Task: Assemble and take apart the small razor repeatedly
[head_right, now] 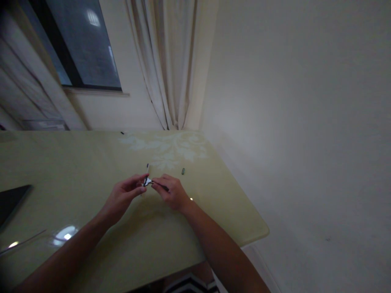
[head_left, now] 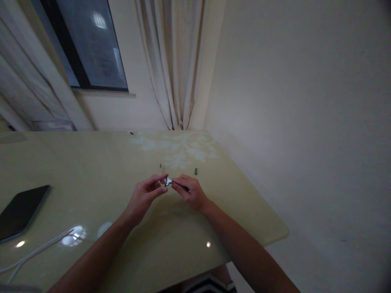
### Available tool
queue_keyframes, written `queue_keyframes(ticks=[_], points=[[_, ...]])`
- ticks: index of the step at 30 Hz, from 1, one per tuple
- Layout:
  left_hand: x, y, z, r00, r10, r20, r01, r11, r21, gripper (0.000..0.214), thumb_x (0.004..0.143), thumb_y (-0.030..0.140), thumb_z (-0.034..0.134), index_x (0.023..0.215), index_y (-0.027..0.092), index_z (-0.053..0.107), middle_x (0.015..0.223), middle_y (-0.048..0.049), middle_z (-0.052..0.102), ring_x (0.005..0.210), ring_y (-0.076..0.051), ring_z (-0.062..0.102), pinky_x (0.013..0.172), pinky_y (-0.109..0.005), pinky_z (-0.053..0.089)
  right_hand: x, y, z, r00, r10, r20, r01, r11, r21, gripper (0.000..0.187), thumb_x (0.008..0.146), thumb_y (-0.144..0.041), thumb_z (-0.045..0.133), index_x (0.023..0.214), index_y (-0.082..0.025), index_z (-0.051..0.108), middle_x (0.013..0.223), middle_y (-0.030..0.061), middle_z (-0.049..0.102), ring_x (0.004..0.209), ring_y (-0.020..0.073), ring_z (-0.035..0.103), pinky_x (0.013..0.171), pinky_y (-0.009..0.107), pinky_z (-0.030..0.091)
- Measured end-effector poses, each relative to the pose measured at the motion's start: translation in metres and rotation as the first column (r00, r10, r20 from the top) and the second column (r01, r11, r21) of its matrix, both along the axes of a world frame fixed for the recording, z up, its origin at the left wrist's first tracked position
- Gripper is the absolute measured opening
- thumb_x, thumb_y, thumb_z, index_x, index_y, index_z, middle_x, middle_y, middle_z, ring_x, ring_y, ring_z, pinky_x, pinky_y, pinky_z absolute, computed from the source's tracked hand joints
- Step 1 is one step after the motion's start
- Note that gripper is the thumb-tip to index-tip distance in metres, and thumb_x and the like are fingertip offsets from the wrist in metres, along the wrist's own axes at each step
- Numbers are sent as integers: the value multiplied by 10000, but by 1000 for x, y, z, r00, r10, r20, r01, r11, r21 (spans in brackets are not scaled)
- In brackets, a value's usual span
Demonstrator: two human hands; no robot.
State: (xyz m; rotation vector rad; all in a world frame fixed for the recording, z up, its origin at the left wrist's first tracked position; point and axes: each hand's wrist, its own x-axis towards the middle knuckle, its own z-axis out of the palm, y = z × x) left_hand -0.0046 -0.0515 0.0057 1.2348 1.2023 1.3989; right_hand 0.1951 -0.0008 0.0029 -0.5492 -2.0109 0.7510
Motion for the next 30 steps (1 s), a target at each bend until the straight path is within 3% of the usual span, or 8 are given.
queue_keyframes(ticks=[12, 21, 26, 30], points=[[4, -3, 5, 1000, -4, -14, 4, 1000, 25, 463, 682, 358, 880, 1127, 244, 823, 1002, -51, 719, 890, -187, 634, 825, -324, 553, 1, 0, -1, 999, 16, 38, -16, 1000, 1, 298, 1043, -403, 577, 1079, -184, 776, 794, 42, 635, 730, 164, 583, 702, 270, 462], [2, 0, -2, 999, 43, -14, -43, 999, -18, 473, 630, 356, 915, 1080, 236, 831, 925, -36, 728, 823, -173, 630, 788, -315, 542, -3, -1, -3, 997, -35, 68, 31, 998, 50, 307, 1057, -383, 553, 1051, -169, 773, 788, 50, 648, 720, 162, 571, 705, 272, 460], [0, 1, -9, 999, 25, 33, -23, 999, -47, 491, 669, 375, 901, 1133, 241, 815, 939, -39, 735, 856, -176, 634, 809, -309, 535, -4, -3, -2, 998, -42, 49, 40, 998, 42, 310, 1053, -389, 560, 1056, -169, 780, 796, 52, 652, 739, 167, 583, 719, 273, 466], [-3, 1, -4, 1000, -21, 11, 21, 999, -26, 494, 690, 376, 893, 1160, 250, 809, 989, -46, 729, 884, -178, 631, 824, -309, 528, -2, -1, 3, 999, -8, 39, 6, 999, 41, 301, 1048, -389, 574, 1070, -175, 784, 797, 49, 656, 725, 162, 586, 711, 271, 466]])
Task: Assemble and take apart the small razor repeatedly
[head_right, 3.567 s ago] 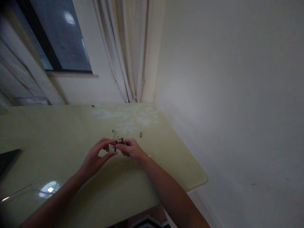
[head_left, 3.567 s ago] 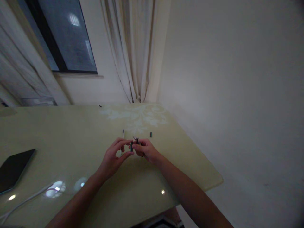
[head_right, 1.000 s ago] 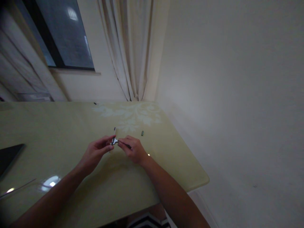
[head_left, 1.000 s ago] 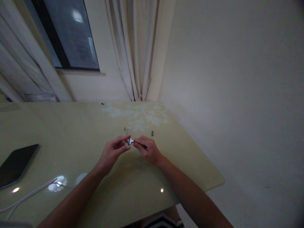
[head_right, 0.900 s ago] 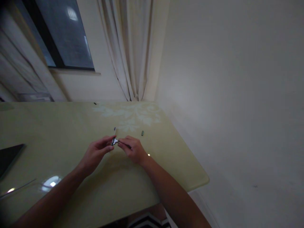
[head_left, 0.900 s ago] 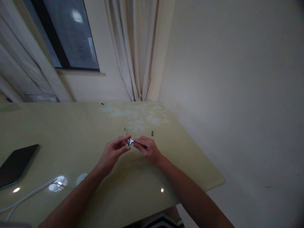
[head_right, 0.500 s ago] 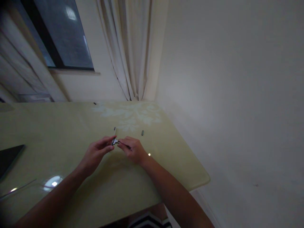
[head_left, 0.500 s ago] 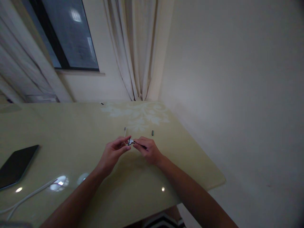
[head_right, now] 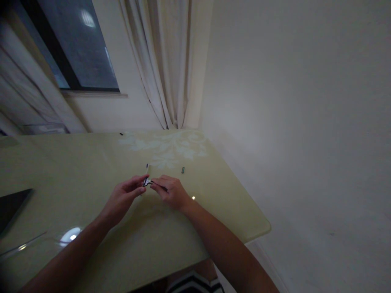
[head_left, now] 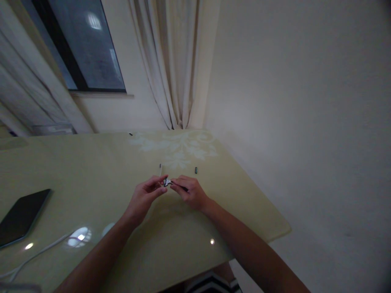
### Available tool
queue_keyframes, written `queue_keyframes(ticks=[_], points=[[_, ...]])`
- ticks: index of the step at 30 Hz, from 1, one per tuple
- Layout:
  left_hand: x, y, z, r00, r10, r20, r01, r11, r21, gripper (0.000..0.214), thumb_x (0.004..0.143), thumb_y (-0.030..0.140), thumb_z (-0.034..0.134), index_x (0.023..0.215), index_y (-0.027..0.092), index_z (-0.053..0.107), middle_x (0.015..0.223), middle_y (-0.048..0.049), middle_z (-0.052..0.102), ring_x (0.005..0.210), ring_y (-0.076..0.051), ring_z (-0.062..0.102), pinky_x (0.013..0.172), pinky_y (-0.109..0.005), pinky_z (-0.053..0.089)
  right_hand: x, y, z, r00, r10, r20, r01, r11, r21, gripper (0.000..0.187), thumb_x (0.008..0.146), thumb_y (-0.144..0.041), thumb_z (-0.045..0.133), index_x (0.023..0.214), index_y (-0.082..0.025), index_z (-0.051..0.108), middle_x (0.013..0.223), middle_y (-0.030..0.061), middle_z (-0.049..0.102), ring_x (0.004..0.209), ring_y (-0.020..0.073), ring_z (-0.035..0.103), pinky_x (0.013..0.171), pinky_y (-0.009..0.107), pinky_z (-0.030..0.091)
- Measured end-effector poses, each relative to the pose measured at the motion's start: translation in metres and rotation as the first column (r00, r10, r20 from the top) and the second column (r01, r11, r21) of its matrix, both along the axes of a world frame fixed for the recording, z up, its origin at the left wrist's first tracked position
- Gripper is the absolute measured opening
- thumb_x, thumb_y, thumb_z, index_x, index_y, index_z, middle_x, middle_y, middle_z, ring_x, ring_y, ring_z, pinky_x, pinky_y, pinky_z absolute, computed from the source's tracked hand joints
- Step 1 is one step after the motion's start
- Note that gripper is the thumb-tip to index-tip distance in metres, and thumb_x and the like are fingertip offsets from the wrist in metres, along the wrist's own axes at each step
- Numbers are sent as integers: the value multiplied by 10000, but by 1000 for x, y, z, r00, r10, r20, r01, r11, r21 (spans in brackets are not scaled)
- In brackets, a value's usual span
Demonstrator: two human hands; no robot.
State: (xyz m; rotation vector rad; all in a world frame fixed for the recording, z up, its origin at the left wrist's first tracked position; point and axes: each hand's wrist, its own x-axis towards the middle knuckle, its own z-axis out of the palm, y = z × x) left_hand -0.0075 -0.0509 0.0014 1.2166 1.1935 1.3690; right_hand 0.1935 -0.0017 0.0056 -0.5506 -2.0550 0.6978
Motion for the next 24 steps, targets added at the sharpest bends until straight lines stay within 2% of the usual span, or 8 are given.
queue_keyframes(ticks=[4, 11, 19, 24], points=[[-3, 0, 6, 998, -52, -24, 52, 999, 10, 496, 737, 384, 875, 1212, 269, 789, 994, -40, 716, 862, -158, 608, 800, -279, 499, 3, 2, 5, 1000, 8, 1, -8, 1000, -5, 301, 1039, -403, 588, 1069, -186, 794, 831, 57, 675, 738, 163, 599, 723, 276, 474], [-6, 2, 7, 997, -52, -54, 52, 999, -8, 522, 736, 440, 873, 1202, 222, 778, 763, 4, 630, 713, -129, 546, 673, -241, 436, 2, 3, 3, 1000, -29, 3, 29, 999, -21, 304, 1030, -413, 601, 1072, -176, 785, 811, 50, 683, 725, 156, 592, 709, 272, 461], [-5, 2, 4, 999, -15, -44, 17, 999, 39, 483, 711, 392, 886, 1158, 238, 788, 854, -16, 680, 759, -143, 575, 685, -247, 459, -2, -1, 4, 998, -39, -56, 38, 999, -15, 300, 1033, -399, 600, 996, -172, 793, 781, 43, 663, 709, 151, 584, 687, 264, 450], [-2, 6, -3, 1000, -26, -9, 26, 998, 49, 486, 791, 440, 829, 1223, 232, 753, 897, -24, 694, 781, -136, 570, 711, -239, 461, -2, 3, 5, 997, -64, -33, 64, 998, 17, 283, 1032, -377, 607, 1032, -164, 793, 782, 42, 657, 698, 148, 578, 682, 259, 443]])
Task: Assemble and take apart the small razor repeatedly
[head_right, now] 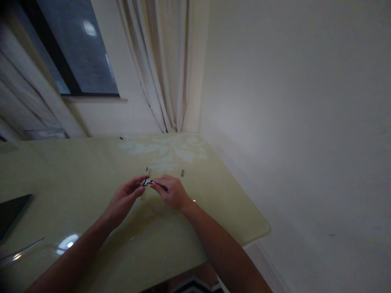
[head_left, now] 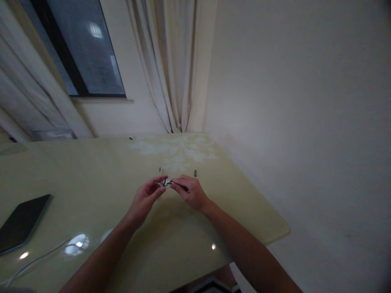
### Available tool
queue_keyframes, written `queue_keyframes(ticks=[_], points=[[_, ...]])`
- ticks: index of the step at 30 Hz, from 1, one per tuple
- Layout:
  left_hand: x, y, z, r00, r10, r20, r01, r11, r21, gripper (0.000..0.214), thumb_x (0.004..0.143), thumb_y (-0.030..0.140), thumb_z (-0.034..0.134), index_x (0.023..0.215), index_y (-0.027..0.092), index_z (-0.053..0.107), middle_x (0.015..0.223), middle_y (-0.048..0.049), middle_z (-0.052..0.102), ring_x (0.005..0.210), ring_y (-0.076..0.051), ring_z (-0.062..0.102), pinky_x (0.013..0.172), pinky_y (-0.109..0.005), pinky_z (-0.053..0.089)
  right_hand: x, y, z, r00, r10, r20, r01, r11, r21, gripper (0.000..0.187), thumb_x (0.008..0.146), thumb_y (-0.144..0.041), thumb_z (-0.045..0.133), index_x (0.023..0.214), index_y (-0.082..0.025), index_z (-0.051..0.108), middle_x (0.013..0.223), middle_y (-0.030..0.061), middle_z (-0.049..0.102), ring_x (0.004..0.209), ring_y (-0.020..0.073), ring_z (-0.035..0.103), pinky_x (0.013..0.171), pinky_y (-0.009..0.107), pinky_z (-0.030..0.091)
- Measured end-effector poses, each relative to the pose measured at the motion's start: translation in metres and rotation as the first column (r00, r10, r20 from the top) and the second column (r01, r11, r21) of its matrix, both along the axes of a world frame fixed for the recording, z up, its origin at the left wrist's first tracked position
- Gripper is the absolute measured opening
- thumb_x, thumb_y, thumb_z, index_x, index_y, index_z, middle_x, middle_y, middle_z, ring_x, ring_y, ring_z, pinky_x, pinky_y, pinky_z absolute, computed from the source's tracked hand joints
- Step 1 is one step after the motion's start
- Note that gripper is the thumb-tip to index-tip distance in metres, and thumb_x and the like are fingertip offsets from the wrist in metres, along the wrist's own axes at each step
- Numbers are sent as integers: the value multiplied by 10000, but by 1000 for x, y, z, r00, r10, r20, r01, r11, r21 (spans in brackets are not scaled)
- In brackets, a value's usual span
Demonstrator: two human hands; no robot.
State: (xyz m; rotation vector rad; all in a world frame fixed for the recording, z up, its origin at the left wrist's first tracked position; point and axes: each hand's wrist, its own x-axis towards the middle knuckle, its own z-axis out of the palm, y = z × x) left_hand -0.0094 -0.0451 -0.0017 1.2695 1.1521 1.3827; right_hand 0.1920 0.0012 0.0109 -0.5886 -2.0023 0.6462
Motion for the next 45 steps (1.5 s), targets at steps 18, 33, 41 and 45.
queue_keyframes(ticks=[18, 33, 41, 45], points=[[-22, 13, -17, 432, 186, -883, -159, 979, 128, 482, 912, 664, 514, 900, 195, 628, 866, -71, 668, 781, -244, 627, 737, -352, 448, 64, 73, -13, 783, -611, 118, 612, 721, -325, 206, 913, -341, 689, 934, -174, 807, 826, 60, 748, 751, 195, 673, 714, 285, 485], [-19, 11, -18, 279, 90, -956, -174, 984, 42, 343, 974, 425, 415, 714, 223, 511, 738, -42, 649, 670, -184, 571, 631, -295, 332, 60, 78, -22, 548, -662, 511, 810, 572, -128, 217, 978, -312, 632, 961, -174, 799, 979, 116, 792, 895, 219, 713, 751, 267, 472], [14, 14, -7, 343, 171, -924, -202, 974, 105, 386, 982, 456, 366, 688, 238, 489, 703, -51, 635, 643, -206, 569, 604, -306, 327, 57, 72, -23, 489, -669, 560, 812, 583, -13, 218, 1018, -225, 538, 1068, -161, 741, 1091, 147, 728, 924, 207, 673, 764, 276, 451], [28, 16, -1, 280, 33, -959, -192, 981, -22, 510, 983, 617, 362, 712, 227, 547, 774, -86, 692, 674, -231, 618, 618, -316, 360, 53, 67, -20, 533, -620, 576, 786, 616, -64, 213, 986, -329, 600, 1020, -178, 746, 1024, 128, 741, 878, 208, 669, 712, 278, 438]])
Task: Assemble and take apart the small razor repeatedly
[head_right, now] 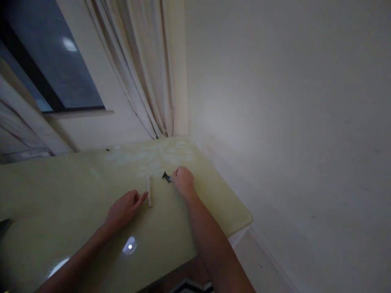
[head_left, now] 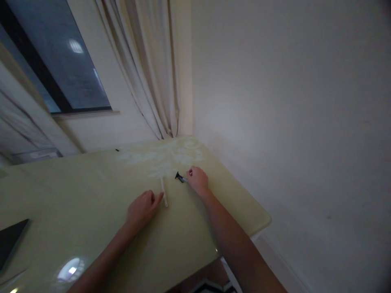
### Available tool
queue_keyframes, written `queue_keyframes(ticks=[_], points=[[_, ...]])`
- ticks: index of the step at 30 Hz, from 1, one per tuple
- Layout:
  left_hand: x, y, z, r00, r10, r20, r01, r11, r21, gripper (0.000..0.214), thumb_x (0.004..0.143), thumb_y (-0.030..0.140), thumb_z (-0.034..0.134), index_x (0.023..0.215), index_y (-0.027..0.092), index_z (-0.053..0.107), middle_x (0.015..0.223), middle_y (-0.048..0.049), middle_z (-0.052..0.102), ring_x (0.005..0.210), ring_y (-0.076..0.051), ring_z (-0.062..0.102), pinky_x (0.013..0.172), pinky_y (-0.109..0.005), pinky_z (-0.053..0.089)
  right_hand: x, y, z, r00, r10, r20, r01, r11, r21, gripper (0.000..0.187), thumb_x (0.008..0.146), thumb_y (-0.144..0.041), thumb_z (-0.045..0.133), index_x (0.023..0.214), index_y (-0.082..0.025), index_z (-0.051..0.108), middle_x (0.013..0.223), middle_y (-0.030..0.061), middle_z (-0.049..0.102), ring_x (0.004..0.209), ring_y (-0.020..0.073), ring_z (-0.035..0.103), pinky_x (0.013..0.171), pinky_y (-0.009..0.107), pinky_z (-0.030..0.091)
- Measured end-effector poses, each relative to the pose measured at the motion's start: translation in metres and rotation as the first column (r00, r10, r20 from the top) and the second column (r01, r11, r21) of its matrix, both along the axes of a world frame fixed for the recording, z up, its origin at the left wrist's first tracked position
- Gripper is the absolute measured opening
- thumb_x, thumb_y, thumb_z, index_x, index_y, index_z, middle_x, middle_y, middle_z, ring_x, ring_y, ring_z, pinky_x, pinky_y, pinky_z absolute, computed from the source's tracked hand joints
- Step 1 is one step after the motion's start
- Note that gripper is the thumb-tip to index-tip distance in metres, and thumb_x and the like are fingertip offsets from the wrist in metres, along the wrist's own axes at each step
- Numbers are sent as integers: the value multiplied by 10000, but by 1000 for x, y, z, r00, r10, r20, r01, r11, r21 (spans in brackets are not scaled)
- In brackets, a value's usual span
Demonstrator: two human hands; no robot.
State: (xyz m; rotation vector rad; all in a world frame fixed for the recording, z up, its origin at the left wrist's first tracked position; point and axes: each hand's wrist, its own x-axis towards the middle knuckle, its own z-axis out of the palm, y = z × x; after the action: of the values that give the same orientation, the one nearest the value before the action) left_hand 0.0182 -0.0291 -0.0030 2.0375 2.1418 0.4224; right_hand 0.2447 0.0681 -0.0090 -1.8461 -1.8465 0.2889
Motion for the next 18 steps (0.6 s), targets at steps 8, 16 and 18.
queue_keyframes(ticks=[8, 16, 18], points=[[18, 22, 2, 994, -22, -102, 8, 991, -134, 534, 932, 645, 407, 749, 201, 643, 863, -174, 739, 800, -329, 708, 699, -392, 476, -1, -5, 2, 995, 96, -20, -97, 993, -73, 124, 931, -235, 648, 950, -180, 757, 969, 113, 760, 864, 215, 681, 721, 283, 440], [33, 32, 3, 999, -23, -33, 21, 998, -66, 388, 956, 434, 417, 737, 198, 634, 807, -131, 725, 729, -269, 674, 636, -333, 411, 3, 0, 3, 999, -25, -43, 28, 997, 67, 152, 990, -253, 598, 962, -172, 722, 1015, 124, 728, 912, 217, 664, 739, 286, 441], [42, 36, 5, 996, -83, 31, 83, 997, 3, 436, 1000, 452, 353, 773, 199, 626, 778, -88, 704, 711, -221, 644, 641, -308, 405, -4, -1, 5, 983, 52, -177, -32, 993, 113, 251, 1003, -363, 604, 883, -171, 713, 936, 99, 721, 856, 200, 651, 728, 279, 439]])
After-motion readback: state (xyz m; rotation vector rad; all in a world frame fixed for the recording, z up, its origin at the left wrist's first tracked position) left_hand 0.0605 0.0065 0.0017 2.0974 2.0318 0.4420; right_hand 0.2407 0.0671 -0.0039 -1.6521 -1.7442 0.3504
